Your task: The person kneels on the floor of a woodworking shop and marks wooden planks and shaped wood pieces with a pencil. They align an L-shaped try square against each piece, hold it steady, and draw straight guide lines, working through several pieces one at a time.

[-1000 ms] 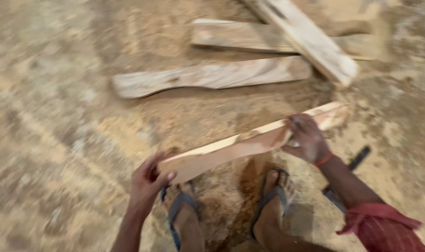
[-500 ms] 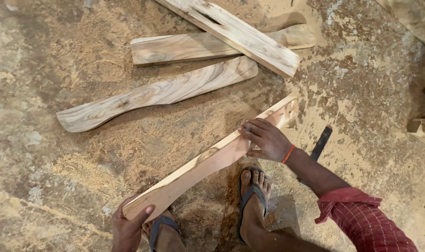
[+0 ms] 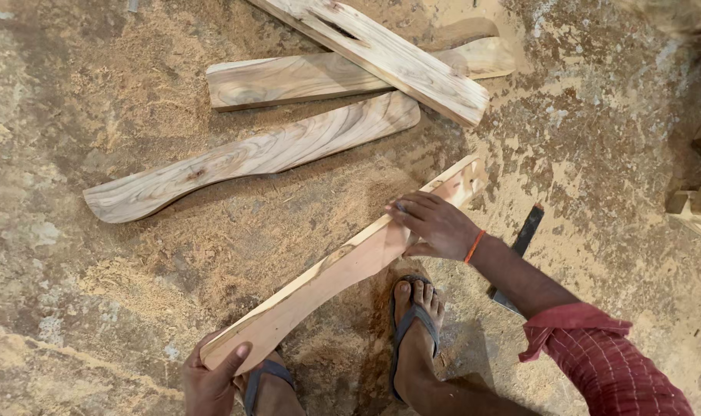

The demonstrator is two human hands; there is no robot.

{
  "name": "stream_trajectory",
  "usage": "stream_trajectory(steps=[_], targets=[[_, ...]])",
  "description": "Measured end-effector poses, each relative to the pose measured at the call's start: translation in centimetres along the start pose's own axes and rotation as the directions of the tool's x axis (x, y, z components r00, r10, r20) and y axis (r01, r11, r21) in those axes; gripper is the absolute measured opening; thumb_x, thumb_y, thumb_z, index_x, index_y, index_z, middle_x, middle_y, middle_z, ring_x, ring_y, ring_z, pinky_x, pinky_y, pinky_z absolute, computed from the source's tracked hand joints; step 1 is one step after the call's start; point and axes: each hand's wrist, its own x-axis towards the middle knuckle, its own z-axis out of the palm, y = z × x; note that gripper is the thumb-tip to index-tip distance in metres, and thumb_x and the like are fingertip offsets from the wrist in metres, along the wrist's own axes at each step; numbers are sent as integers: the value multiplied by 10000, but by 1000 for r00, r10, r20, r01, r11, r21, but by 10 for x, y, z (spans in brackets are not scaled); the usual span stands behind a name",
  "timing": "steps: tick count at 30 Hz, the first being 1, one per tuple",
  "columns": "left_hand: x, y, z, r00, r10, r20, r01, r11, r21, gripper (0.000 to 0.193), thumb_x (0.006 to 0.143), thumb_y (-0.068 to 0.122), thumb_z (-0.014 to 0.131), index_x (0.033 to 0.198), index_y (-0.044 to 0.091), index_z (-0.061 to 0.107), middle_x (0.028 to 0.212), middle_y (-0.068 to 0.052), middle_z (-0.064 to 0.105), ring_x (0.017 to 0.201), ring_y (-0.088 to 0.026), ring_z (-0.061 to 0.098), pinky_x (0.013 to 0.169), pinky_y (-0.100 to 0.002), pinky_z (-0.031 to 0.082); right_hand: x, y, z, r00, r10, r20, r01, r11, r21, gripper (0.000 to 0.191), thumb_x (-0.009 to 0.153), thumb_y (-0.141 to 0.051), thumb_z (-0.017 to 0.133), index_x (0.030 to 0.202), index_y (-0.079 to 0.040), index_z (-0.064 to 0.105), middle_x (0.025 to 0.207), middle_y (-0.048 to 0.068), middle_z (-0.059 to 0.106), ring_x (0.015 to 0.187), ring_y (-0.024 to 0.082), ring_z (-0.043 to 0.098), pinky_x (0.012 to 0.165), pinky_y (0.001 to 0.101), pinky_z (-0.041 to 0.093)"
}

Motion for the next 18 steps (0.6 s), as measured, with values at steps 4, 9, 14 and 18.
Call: stream_trajectory(steps=[4,9,14,18], targets=[[-4,3,4,1000,-17,3,17,1000,22,453,786,-4,753,1184,-155,597,975,-322,729,846,-392,778,610,-510,702,-11,12,2,994,96,43,-89,985,-149,1041,690,-528,850,1469,22,433,1535,237,465,1430,384,425,1187,494,266],[-4,2,2,1000,-19,9,19,1000,5,477,778,-21,759,1211,-124,587,1003,-288,721,823,-365,763,601,-478,682,-35,39,-4,983,65,-171,-102,971,-215,845,728,-367,863,1426,-50,507,1457,162,569,1408,311,513,1249,471,331],[-3,-3,-1,999,-2,53,4,999,-37,495,779,-19,768,1223,-131,580,1005,-289,721,816,-343,759,624,-448,678,-42,45,-4,980,110,-165,-131,984,-122,884,628,-260,884,1419,-59,543,1383,169,627,1326,337,578,1176,476,408],[2,-4,-2,999,-45,23,44,998,41,484,779,4,768,1210,-132,595,976,-297,736,787,-347,766,609,-455,676,-38,44,1,985,100,-139,-119,983,-141,889,631,-302,881,1420,-76,537,1402,160,625,1315,325,582,1191,456,416]])
